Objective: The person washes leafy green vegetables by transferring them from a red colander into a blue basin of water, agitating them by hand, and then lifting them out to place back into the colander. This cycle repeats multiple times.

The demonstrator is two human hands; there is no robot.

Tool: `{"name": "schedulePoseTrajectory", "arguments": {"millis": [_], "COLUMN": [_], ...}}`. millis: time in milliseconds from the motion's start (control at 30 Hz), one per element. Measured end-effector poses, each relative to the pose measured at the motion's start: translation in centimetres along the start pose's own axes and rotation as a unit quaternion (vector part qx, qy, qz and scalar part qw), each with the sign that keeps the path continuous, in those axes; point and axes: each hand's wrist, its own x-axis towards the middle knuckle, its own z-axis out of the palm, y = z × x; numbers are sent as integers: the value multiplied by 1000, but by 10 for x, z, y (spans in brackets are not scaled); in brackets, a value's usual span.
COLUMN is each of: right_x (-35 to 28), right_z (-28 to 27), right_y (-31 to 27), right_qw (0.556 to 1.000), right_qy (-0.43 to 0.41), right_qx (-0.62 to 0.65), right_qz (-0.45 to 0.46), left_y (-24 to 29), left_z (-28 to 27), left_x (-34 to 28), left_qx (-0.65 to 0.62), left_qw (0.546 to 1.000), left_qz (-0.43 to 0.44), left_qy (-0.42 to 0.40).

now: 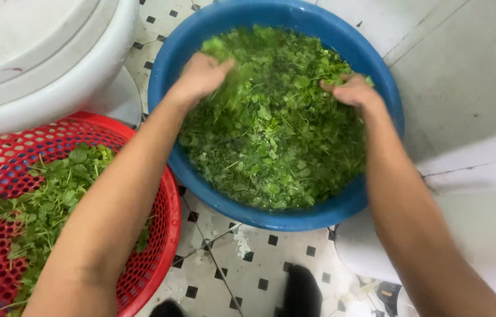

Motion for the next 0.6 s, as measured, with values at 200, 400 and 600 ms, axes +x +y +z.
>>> {"name": "schedulePoseTrajectory", "arguments": {"millis": [200,400,600], "right_x": [22,57,45], "right_z": [91,145,155], "right_y": [-4,-2,-14], "right_qw": [974,967,960], "right_qy": [-105,-52,-173], "right_qx": [-132,-222,-178], "right_qz": [-153,-115,-127], "left_y": [-37,-60,-64], "left_z": [64,81,134], "left_x": [-17,14,31], "left_qx": [353,428,180], "left_qw": [924,889,964], "left_qz": [5,-28,54], "left_qy": [-149,-161,-188]}}
